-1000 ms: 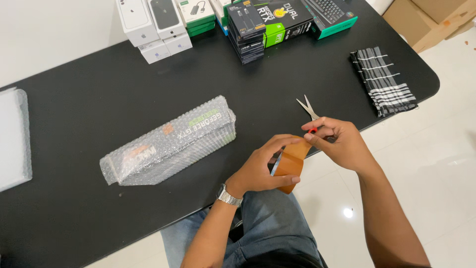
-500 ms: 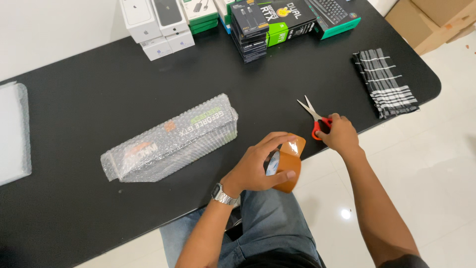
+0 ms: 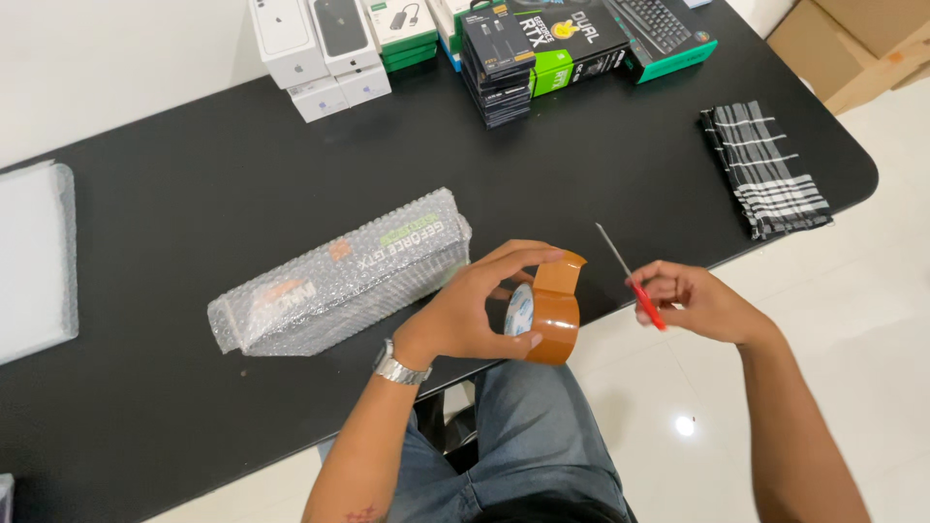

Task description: The person wraps a graphics card box with bubble wrap, using tape and scissors to secure the packaging.

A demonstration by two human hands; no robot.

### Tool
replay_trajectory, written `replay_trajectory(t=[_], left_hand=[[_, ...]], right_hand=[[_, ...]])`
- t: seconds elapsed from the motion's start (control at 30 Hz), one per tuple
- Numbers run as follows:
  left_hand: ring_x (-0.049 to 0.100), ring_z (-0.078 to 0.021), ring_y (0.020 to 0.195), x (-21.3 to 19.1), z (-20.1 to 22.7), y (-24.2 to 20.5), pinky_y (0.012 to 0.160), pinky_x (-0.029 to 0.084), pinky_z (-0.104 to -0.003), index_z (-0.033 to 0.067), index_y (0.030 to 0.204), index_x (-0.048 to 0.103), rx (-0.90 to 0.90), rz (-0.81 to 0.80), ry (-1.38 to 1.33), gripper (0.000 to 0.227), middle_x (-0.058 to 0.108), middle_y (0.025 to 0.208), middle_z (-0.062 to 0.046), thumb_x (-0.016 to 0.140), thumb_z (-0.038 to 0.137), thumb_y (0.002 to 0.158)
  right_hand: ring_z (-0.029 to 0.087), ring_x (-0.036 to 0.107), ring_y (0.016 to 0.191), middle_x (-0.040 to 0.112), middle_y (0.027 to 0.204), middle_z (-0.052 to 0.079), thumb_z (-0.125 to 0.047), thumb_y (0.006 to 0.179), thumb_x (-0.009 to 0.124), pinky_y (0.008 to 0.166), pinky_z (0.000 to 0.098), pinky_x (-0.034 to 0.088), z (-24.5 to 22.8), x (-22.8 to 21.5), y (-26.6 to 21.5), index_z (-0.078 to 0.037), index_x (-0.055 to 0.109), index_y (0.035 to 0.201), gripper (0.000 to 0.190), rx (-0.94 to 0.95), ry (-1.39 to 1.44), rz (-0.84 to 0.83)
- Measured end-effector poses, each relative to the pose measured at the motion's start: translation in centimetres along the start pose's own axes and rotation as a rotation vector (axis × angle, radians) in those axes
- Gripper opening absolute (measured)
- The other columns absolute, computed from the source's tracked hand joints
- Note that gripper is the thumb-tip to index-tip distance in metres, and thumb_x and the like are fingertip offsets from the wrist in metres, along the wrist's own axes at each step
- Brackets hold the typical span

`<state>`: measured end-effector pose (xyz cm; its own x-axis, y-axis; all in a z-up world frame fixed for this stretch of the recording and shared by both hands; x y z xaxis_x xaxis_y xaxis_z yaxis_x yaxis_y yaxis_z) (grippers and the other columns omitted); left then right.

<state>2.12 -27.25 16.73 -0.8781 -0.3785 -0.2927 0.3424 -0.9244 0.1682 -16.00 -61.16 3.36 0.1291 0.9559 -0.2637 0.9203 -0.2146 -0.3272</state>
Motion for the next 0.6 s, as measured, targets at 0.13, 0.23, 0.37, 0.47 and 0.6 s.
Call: replay_trajectory(t=[0.13,0.23,0.37,0.47,0.6], left_hand=[[0.073,-0.0237,0.136,-0.7,1.7,-0.4,0.106,0.063,-0.043,0.0291,0.172,0.053,0.002,-0.137,0.069,0.085,0.054,0.178,0.0,0.085,0.031,0.092],[0.076,-0.0249,0.135,-1.0,2.7,-0.5,0.104,0.065,-0.042,0.0283,0.173,0.051,0.043,-0.174,0.105,0.088,0.055,0.179,-0.002,0.085,0.032,0.092],[0.078,-0.0231,0.13,-1.3,3.6,-0.5,0.092,0.064,-0.035,0.0279,0.173,0.051,0.089,-0.2,0.183,0.087,0.058,0.176,-0.003,0.084,0.036,0.093],[0.076,-0.0194,0.126,-1.3,4.3,-0.3,0.089,0.063,-0.032,0.0279,0.172,0.052,0.075,-0.209,0.221,0.086,0.061,0.173,-0.001,0.085,0.037,0.092],[0.049,-0.0089,0.07,-1.2,4.9,-0.2,0.068,0.049,-0.028,0.0271,0.169,0.056,0.082,-0.195,0.26,0.085,0.065,0.167,0.002,0.087,0.036,0.09]], right_hand=[[0.018,0.077,0.088,0.081,0.094,0.003,-0.02,0.064,0.114,0.082,0.035,0.056,-4.8,1.1,-2.3,-0.012,0.082,0.137,0.08,-0.098,-0.114,-0.313],[0.014,0.074,0.093,0.08,0.103,-0.003,-0.032,0.058,0.116,0.083,0.0334,0.051,-7.9,2.0,-3.1,-0.02,0.082,0.141,0.09,-0.076,-0.337,-0.391],[0.011,0.073,0.095,0.08,0.101,-0.007,-0.035,0.053,0.12,0.085,0.0318,0.052,-11.6,2.9,-3.7,-0.027,0.083,0.138,0.093,-0.024,-0.54,-0.43],[0.014,0.064,0.086,0.075,0.095,-0.007,-0.036,0.058,0.126,0.077,0.0324,0.051,-12.6,3.3,-3.4,-0.023,0.083,0.122,0.079,-0.093,-0.521,-0.408],[0.013,0.073,0.08,0.082,0.092,-0.004,-0.04,0.06,0.124,0.077,0.0306,0.06,-13.2,3.6,-2.9,-0.02,0.085,0.12,0.075,-0.114,-0.486,-0.413]])
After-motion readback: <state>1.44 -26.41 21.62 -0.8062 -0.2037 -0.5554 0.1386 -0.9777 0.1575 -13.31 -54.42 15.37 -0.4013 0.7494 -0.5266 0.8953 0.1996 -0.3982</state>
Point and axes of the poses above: each hand's wrist, its own y-axis towards the middle knuckle, its own x-axis out of the palm, z = x × y, the point moved 4 cm from there along y, towards the middle knuckle
